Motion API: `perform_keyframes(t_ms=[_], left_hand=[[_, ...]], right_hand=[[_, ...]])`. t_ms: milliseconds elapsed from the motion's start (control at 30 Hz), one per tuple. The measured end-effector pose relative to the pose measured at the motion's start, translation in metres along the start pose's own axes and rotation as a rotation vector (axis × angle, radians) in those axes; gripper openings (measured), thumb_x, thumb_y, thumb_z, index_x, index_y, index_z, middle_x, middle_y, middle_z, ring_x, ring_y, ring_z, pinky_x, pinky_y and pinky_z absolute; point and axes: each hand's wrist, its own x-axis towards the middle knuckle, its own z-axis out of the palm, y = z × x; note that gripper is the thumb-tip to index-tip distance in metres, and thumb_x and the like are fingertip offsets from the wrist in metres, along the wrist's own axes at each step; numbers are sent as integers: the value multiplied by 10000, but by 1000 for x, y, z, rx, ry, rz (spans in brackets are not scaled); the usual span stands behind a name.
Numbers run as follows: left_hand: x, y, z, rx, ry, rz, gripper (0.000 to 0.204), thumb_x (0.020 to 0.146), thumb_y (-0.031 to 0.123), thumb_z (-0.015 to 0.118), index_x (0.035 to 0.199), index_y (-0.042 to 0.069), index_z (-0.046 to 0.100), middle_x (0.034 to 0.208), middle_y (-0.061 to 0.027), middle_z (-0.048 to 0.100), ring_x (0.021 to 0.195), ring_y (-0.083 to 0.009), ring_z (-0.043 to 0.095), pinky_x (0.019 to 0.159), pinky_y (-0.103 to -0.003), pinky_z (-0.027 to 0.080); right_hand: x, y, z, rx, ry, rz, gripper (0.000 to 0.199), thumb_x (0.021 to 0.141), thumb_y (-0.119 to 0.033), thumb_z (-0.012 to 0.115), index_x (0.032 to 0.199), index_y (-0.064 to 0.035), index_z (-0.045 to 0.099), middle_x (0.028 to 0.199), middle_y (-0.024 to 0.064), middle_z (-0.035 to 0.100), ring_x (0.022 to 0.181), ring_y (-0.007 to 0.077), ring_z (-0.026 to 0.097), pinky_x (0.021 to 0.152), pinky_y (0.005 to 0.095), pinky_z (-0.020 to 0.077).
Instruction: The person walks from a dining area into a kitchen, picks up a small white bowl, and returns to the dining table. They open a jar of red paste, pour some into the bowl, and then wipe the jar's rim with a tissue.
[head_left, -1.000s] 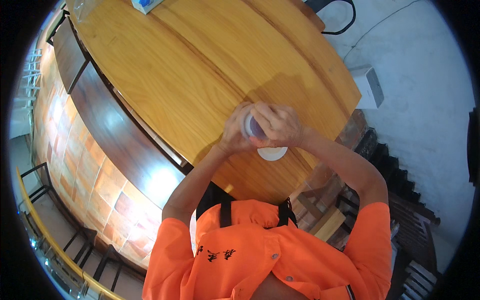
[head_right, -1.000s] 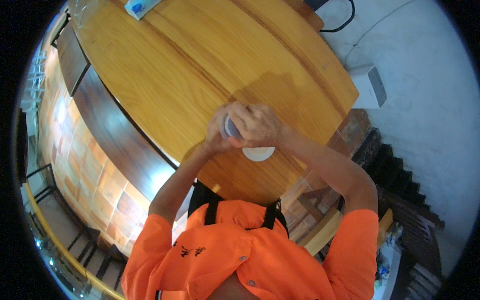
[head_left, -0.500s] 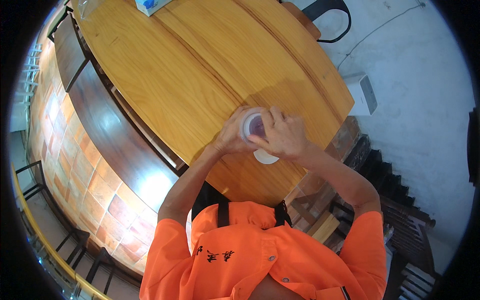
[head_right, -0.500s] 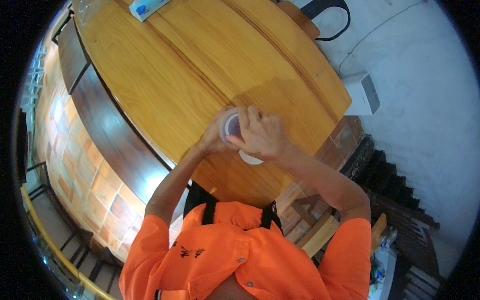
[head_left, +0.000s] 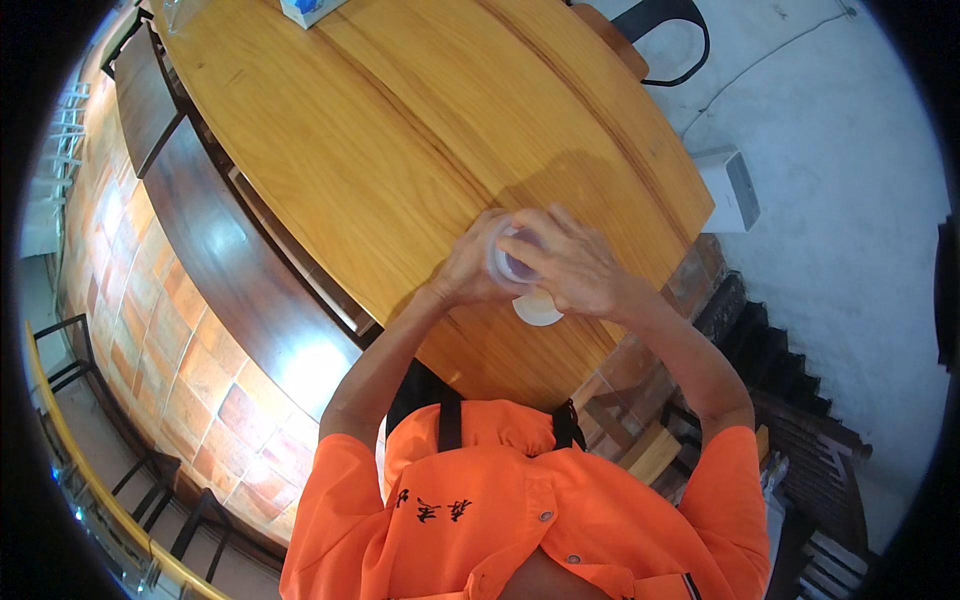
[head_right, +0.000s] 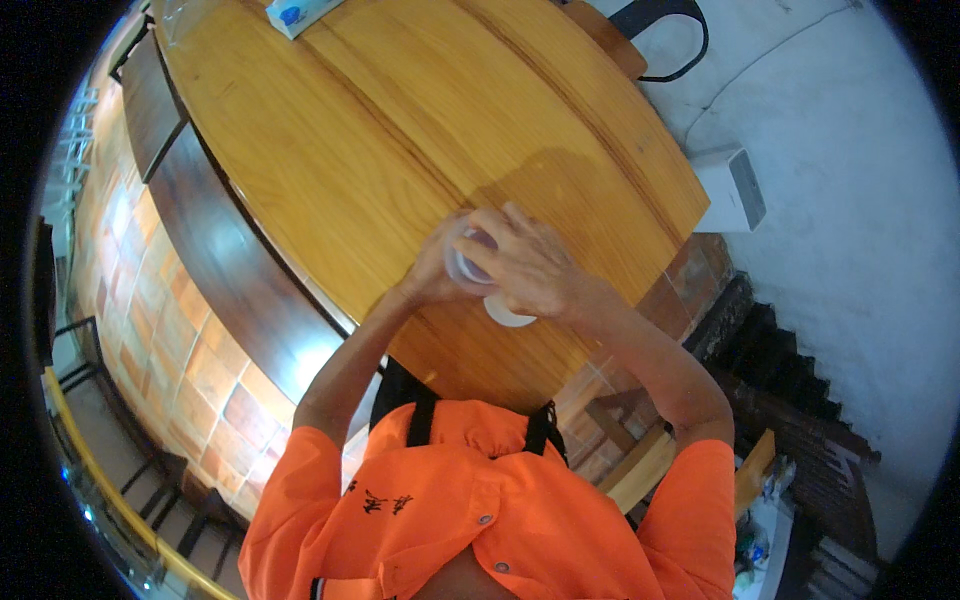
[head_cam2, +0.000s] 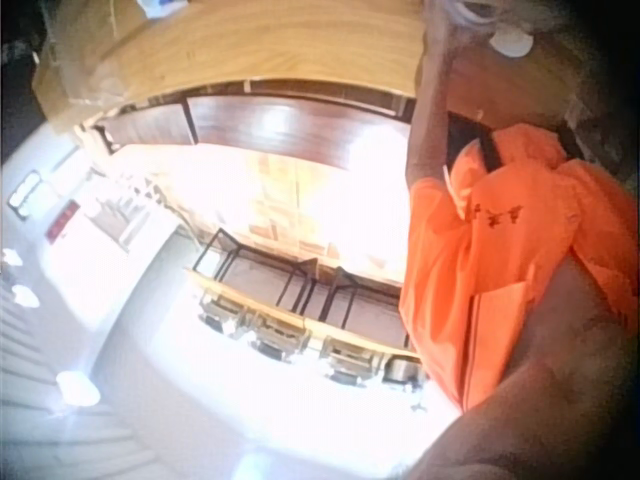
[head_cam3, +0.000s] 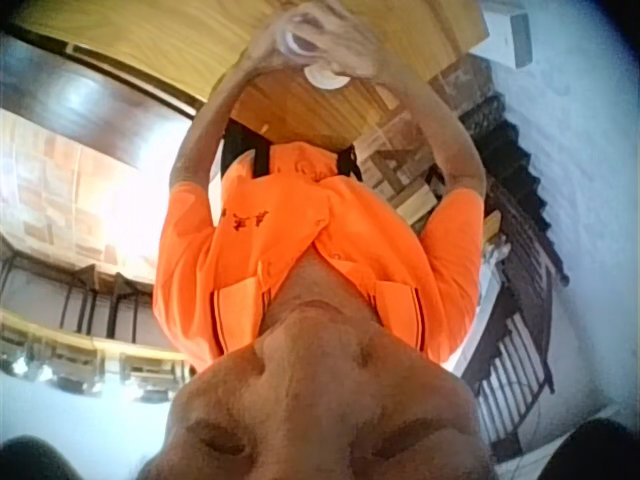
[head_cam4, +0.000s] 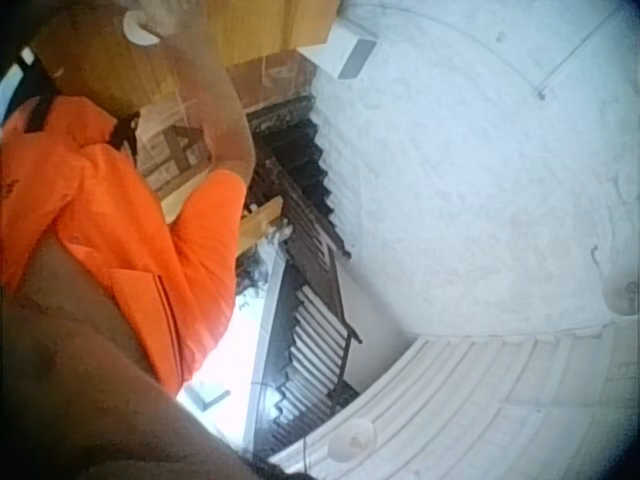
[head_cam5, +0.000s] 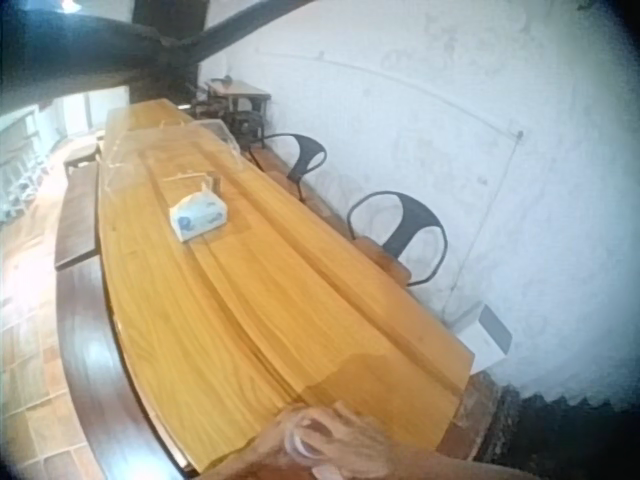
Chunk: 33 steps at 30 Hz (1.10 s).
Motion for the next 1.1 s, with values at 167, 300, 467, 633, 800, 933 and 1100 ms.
perform_keyframes(t_ms=[167,300,467,633,800,933,1100], left_hand=[[2,-1,0,-65,41,47,764,563,264,853,1231,116,514,1200,-137,521,1130,-323,507,960,-407,440],[2,8,-3,-101,71,22,772,569,235,840,1250,115,496,1200,-136,522,1137,-323,499,962,-407,438],[3,12,-4,-86,76,30,764,572,222,834,1250,108,500,1203,-136,521,1141,-322,496,963,-405,438],[1,0,4,-49,77,59,773,560,224,845,1246,106,508,1211,-139,519,1136,-329,498,960,-402,440],[4,13,-2,-77,101,63,780,562,231,853,1251,102,510,1201,-133,531,1127,-328,505,949,-403,449],[2,17,-7,-76,86,18,764,576,237,847,1253,118,513,1195,-119,541,1129,-316,506,951,-402,449],[0,4,0,-19,86,68,785,572,275,849,1264,143,503,1195,-109,543,1133,-306,505,955,-406,444]], right_hand=[[3,-9,-9,-89,17,28,458,716,-182,695,1121,-34,542,1143,150,480,1024,353,518,774,436,495],[4,-16,10,-82,100,253,477,757,-294,676,1096,12,536,1083,172,508,949,352,575,716,452,505],[12,-23,14,-72,-47,418,530,740,-335,687,1114,14,548,1113,148,507,1003,321,567,745,454,499],[-2,-8,5,-84,138,-50,416,732,-227,708,1067,-34,553,1127,146,496,1048,343,506,797,475,465],[0,-20,11,-57,141,274,488,734,-246,702,1129,-23,521,1137,149,490,1067,341,500,803,460,474],[6,-21,17,-57,-20,405,559,735,-276,701,1182,-13,491,1168,151,482,1100,326,496,783,440,503],[1,-8,5,-43,63,70,504,671,-146,722,1133,-47,545,1170,124,485,1104,326,478,832,433,481]])
